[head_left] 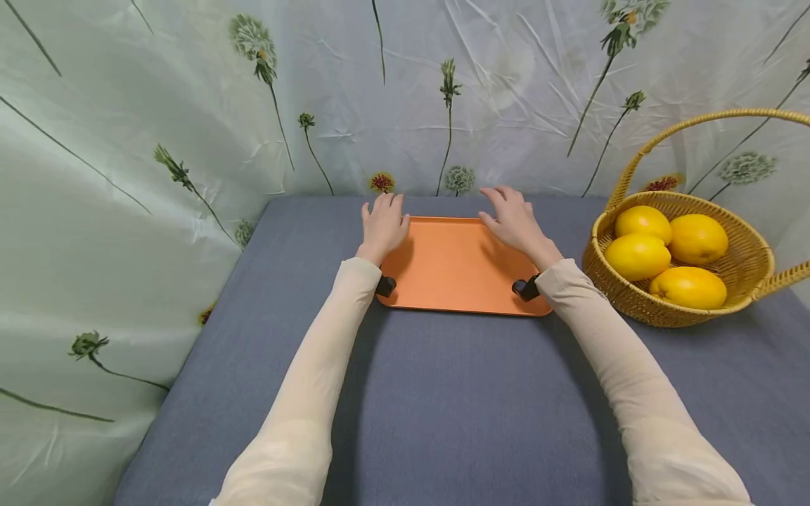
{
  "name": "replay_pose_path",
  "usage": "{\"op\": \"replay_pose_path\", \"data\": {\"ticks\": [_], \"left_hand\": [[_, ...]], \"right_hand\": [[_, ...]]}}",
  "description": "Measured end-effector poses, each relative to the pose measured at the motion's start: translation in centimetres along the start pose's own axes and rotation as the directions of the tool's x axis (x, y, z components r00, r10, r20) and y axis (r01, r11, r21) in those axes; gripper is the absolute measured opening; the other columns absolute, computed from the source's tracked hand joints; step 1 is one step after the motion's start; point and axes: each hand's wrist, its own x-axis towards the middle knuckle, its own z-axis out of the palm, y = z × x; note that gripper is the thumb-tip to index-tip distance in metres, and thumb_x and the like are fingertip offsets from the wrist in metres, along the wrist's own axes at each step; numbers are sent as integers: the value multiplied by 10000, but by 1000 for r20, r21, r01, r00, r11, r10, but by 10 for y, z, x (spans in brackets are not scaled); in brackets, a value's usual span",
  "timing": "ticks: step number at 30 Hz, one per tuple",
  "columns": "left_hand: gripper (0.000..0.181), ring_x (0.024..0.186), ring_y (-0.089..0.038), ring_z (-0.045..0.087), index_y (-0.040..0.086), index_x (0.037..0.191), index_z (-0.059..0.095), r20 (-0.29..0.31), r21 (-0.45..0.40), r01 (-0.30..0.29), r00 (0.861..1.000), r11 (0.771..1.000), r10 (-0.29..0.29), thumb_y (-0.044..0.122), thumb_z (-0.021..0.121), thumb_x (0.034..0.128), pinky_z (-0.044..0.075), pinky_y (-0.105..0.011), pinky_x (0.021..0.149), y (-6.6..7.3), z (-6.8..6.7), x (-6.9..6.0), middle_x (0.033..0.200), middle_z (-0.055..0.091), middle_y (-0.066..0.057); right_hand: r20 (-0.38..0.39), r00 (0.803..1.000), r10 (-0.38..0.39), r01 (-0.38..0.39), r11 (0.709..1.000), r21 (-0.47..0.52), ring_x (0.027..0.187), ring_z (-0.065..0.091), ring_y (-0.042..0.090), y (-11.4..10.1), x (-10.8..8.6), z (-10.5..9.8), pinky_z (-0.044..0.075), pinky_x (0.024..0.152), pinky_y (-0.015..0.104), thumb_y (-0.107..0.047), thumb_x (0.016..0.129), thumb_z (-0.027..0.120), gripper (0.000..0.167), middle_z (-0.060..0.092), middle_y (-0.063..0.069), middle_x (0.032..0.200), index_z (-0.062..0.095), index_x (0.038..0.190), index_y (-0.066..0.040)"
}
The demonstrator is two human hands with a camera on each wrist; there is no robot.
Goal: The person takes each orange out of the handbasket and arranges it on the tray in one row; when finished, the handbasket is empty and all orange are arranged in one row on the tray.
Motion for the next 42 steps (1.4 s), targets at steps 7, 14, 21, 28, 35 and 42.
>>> {"op": "replay_pose_path", "data": {"ticks": [7,14,21,28,35,42], "left_hand": [[467,1413,-257,282,154,1434,365,7,-102,37,999,994,-36,301,409,993,194,-547,1156,-6,4,-11,1492,364,-66],[466,1371,-307,345,95,1413,400,3,-267,55,998,962,-57,244,456,975,265,-544,1118,-12,8,-27,1459,403,-119],[465,1353,-315,371,86,1406,409,26,-321,74,997,944,-69,236,463,969,316,-535,1083,-17,10,-36,1452,408,-137],[472,1352,-319,375,58,1409,398,73,-400,79,996,913,-54,205,462,966,330,-536,1089,-21,5,-45,1452,402,-159],[481,1332,-349,398,-10,1396,390,98,-442,41,995,896,3,167,469,955,347,-473,1105,-29,3,-57,1416,435,-215],[486,1346,-331,396,9,1400,395,144,-460,63,990,886,4,189,476,955,339,-454,1120,-39,8,-67,1432,435,-191]], "right_hand": [[-68,997,-20,23,999,37,1327,309,447,-1,-13,-5,279,1026,638,-230,949,521,500,357,225,1442,395,1412,-93],[-126,992,-17,30,994,105,1315,335,435,5,-29,-8,294,1054,612,-188,941,529,480,374,244,1419,422,1390,-53],[-146,989,5,15,990,141,1327,320,431,14,-43,-12,289,1068,596,-187,945,524,478,359,253,1425,422,1387,-39],[-215,976,-18,57,983,174,1290,356,439,20,-58,-19,297,1046,603,-159,948,516,440,404,266,1378,449,1358,-14],[-310,950,-35,87,984,155,1255,392,442,29,-72,-30,321,1034,595,-114,932,531,414,443,284,1336,479,1321,19],[-354,935,-5,63,986,153,1239,400,444,38,-84,-38,316,1030,597,-96,914,545,401,463,286,1314,502,1293,29]]}}
